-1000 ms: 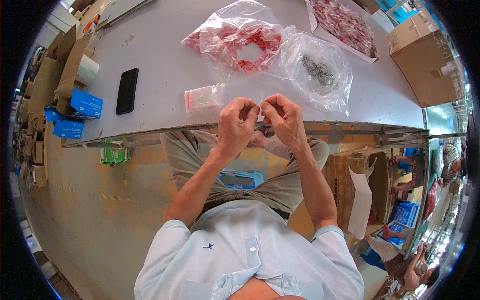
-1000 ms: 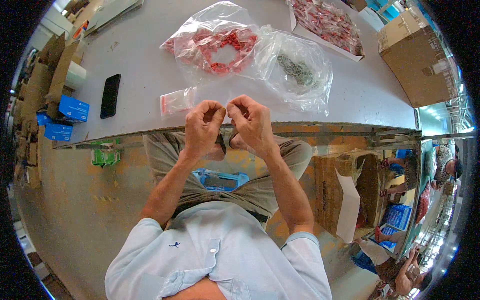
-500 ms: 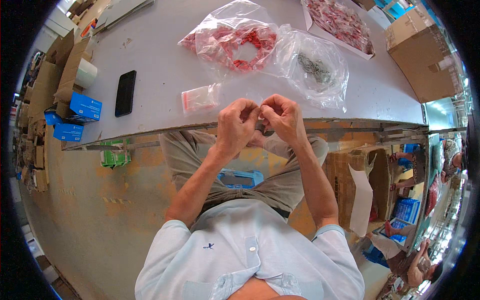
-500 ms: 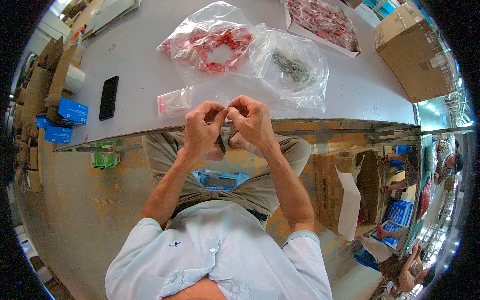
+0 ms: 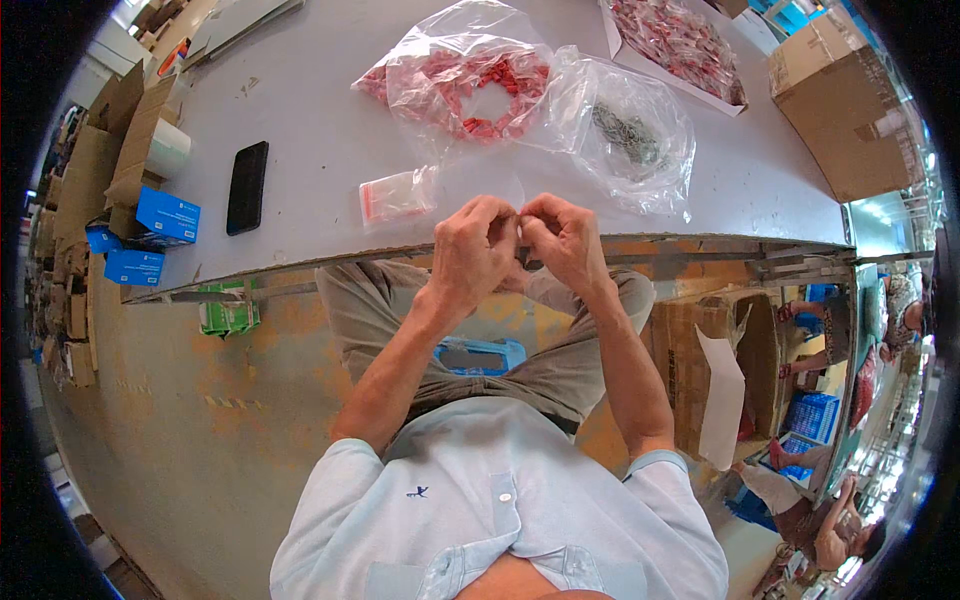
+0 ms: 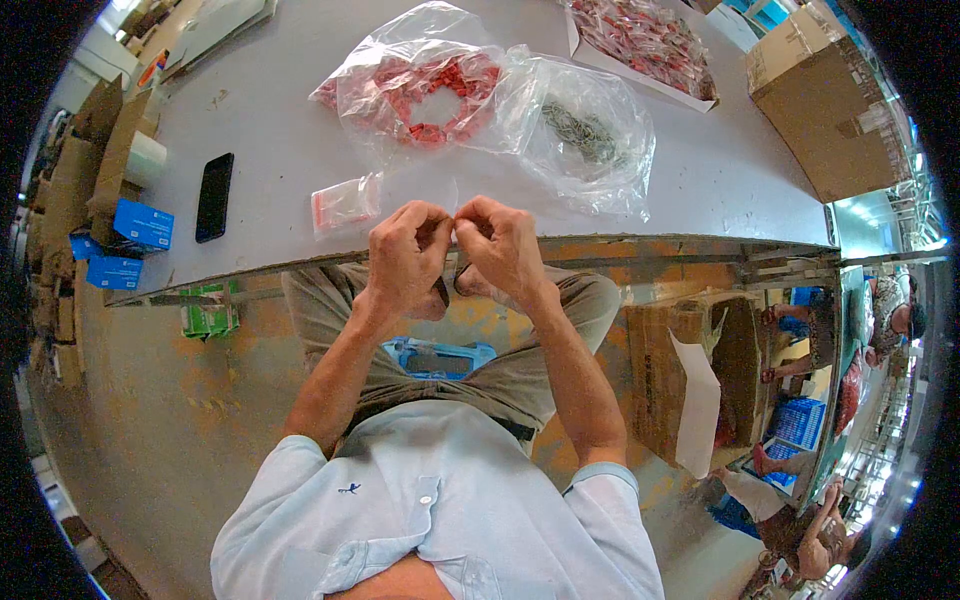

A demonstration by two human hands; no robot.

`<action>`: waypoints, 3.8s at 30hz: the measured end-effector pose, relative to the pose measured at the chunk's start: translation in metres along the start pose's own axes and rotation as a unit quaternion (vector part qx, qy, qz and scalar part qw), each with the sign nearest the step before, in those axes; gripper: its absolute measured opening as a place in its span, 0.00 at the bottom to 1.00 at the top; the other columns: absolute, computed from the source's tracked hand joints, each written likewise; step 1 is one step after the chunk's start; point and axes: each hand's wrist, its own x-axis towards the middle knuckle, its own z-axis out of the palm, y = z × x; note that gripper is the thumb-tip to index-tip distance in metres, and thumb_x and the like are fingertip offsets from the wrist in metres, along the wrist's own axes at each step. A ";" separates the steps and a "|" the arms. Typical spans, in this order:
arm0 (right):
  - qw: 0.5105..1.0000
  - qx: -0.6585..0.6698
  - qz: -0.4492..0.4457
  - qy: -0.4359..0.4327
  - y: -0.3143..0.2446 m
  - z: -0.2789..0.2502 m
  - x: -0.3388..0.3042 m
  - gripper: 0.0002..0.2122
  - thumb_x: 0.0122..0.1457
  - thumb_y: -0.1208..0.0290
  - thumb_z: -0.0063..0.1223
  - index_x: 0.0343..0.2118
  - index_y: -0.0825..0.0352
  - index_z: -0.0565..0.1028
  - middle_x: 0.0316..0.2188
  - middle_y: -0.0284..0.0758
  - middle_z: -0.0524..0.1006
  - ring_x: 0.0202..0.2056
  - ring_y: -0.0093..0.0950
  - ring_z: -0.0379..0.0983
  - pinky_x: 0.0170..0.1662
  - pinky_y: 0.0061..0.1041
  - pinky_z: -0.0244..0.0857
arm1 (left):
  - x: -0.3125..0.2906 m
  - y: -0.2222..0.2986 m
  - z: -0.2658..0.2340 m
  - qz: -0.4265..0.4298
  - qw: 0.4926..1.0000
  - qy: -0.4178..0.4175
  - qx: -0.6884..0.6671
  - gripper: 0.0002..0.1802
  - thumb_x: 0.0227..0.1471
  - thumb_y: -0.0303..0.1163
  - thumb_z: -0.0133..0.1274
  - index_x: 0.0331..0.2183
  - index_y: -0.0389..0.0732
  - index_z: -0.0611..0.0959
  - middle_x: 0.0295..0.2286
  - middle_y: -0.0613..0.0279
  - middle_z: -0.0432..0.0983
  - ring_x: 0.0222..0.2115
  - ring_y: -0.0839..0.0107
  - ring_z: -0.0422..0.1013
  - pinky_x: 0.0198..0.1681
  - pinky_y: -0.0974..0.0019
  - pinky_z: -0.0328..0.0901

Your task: Packaging small metal components into individual plastic bags.

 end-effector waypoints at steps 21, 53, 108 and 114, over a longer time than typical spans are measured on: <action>0.995 -0.085 -0.032 0.032 -0.016 0.006 0.002 0.07 0.59 0.74 0.54 0.32 0.73 0.76 0.23 0.45 0.78 0.25 0.37 0.78 0.30 0.34 0.70 | -0.009 -0.009 0.014 0.006 0.998 0.064 0.012 0.04 0.52 0.25 0.61 0.31 0.35 0.82 0.26 0.56 0.79 0.23 0.66 0.76 0.28 0.63 0.70; 0.996 -0.054 0.054 0.050 -0.012 -0.025 -0.004 0.08 0.57 0.71 0.54 0.29 0.72 0.78 0.20 0.43 0.78 0.22 0.31 0.77 0.28 0.32 0.70 | 0.001 -0.009 0.015 0.194 0.974 -0.031 0.115 0.08 0.50 0.22 0.62 0.35 0.39 0.84 0.28 0.58 0.77 0.27 0.58 0.76 0.30 0.56 0.71; 0.961 0.259 0.099 -0.011 0.020 -0.099 0.085 0.07 0.64 0.74 0.59 0.41 0.72 0.80 0.29 0.33 0.80 0.28 0.18 0.76 0.31 0.18 0.70 | 0.033 -0.052 0.047 0.053 0.996 0.067 -0.027 0.06 0.55 0.19 0.58 0.38 0.34 0.84 0.28 0.56 0.78 0.24 0.68 0.74 0.28 0.67 0.70; 0.985 0.153 0.057 -0.063 0.000 -0.040 0.072 0.07 0.62 0.76 0.60 0.40 0.74 0.81 0.28 0.35 0.82 0.27 0.19 0.77 0.30 0.20 0.73 | 0.030 -0.052 0.049 0.054 0.995 0.085 -0.008 0.08 0.52 0.20 0.60 0.37 0.35 0.84 0.25 0.57 0.76 0.23 0.66 0.75 0.28 0.64 0.71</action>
